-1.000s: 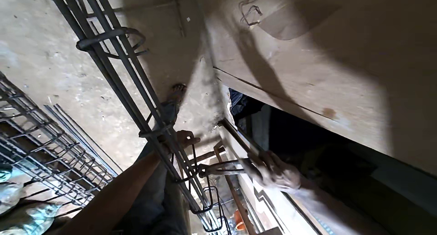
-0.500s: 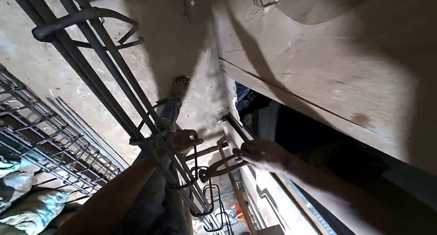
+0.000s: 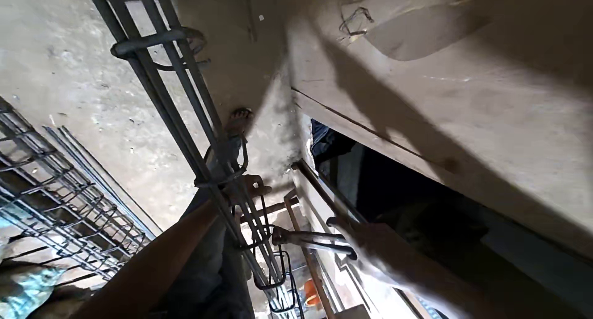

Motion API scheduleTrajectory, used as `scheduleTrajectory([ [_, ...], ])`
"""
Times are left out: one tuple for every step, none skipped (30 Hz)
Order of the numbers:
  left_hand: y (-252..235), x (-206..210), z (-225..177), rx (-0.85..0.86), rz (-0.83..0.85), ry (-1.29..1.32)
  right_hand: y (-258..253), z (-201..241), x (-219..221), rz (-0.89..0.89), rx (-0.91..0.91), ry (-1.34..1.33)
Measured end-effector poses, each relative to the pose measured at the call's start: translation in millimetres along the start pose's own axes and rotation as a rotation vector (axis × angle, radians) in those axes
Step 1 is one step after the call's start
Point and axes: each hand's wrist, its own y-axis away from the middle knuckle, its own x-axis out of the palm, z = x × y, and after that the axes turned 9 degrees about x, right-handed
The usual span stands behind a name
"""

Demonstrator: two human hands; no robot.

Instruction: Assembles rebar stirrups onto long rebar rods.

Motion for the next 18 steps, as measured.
scheduleTrajectory([
  [0.4, 0.0, 0.1, 0.014, -0.007, 0.005, 8.1, -1.7, 9.9, -0.25, -0.091, 0.065],
  [0.8, -0.3, -0.3, 0.028, -0.012, 0.006, 12.7, -6.8, 21.7, -0.486, -0.208, 0.105],
  [1.2, -0.3, -0.8, 0.034, -0.016, 0.011, 12.4, -14.7, 32.4, -0.649, -0.322, 0.181],
  [1.2, 0.5, 0.1, 0.035, -0.021, 0.019, 11.4, -22.3, 40.0, -0.733, -0.404, 0.289],
  [1.3, 1.2, 0.8, 0.034, -0.022, 0.028, 11.2, -27.4, 45.0, -0.773, -0.446, 0.387],
  [1.3, 1.4, 1.5, 0.033, -0.024, 0.033, 11.7, -29.8, 49.2, -0.791, -0.467, 0.45],
  [1.1, 1.4, 1.7, 0.03, -0.025, 0.029, 12.5, -29.8, 53.2, -0.807, -0.472, 0.467],
  [1.1, 1.4, 1.1, 0.023, -0.021, 0.02, 13.7, -28.5, 56.4, -0.822, -0.464, 0.461],
  [0.8, 1.4, 0.5, 0.017, -0.017, 0.008, 14.9, -27.5, 57.7, -0.832, -0.449, 0.462],
  [0.4, 1.1, -0.3, 0.013, -0.016, 0.001, 14.6, -27.1, 58.0, -0.844, -0.438, 0.462],
  [0.1, 1.2, -0.4, 0.016, -0.017, -0.001, 14.2, -26.1, 56.6, -0.851, -0.434, 0.46],
  [0.2, 1.7, 0.4, 0.024, -0.015, -0.001, 13.8, -24.7, 53.9, -0.851, -0.429, 0.457],
  [0.2, 1.4, 0.6, 0.028, -0.008, 0.0, 12.8, -24.2, 50.1, -0.844, -0.433, 0.47],
  [0.3, 1.2, 0.5, 0.024, -0.006, 0.003, 11.0, -25.4, 45.8, -0.832, -0.452, 0.496],
  [0.6, 0.9, 0.1, 0.012, -0.006, 0.008, 8.4, -27.9, 42.1, -0.819, -0.482, 0.521],
  [0.8, 0.8, -0.1, 0.001, -0.005, 0.005, 5.3, -30.6, 39.8, -0.806, -0.509, 0.535],
  [0.8, 1.0, -0.2, -0.001, -0.001, 0.002, 2.3, -32.5, 38.1, -0.797, -0.514, 0.55],
  [-0.3, 1.3, 0.5, 0.005, -0.001, -0.002, -1.2, -32.5, 36.4, -0.789, -0.481, 0.558],
])
